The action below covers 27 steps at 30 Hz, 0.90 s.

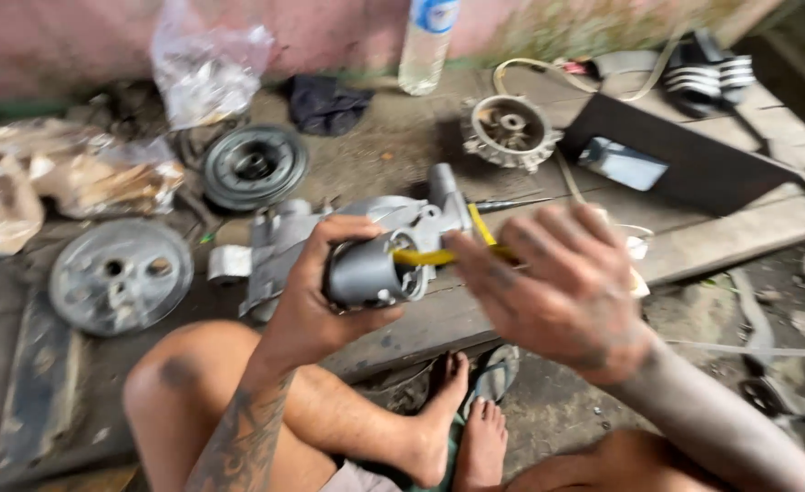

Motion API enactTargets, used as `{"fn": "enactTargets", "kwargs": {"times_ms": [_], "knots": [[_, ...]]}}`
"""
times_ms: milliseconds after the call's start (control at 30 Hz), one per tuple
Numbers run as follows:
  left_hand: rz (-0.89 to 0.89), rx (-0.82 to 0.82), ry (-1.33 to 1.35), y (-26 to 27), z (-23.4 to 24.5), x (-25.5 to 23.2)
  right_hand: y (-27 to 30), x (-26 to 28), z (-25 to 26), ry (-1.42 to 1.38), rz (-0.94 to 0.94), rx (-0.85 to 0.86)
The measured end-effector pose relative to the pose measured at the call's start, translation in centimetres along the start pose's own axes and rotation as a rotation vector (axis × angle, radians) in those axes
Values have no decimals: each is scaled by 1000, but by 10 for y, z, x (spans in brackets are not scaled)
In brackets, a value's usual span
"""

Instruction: The person sits on the floor and uses a yellow brush to scrub the inside of a cylindrical metal part. They rotate the part to clean different areas while surrounded by other mechanical components and tools.

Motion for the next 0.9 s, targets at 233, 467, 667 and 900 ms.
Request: {"fn": "enactTargets", "kwargs": {"times_ms": [233, 467, 667, 900], "knots": [[98, 85, 32, 2, -4, 1, -1, 7, -1, 33, 92, -78], [90, 97, 15, 1, -7, 4, -6, 6, 4, -14, 25, -92], [239, 125, 70, 8, -5, 5, 3, 0, -8, 1, -3, -18], [7, 45, -85, 1, 4, -2, 8, -17, -11, -33, -68, 20]]}}
Point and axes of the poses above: each hand's wrist, its own y-axis away from the middle knuckle, its own z-axis out of the back of the hand, x = y × z, the point moved 7 cm from there along -y, towards the middle knuckle
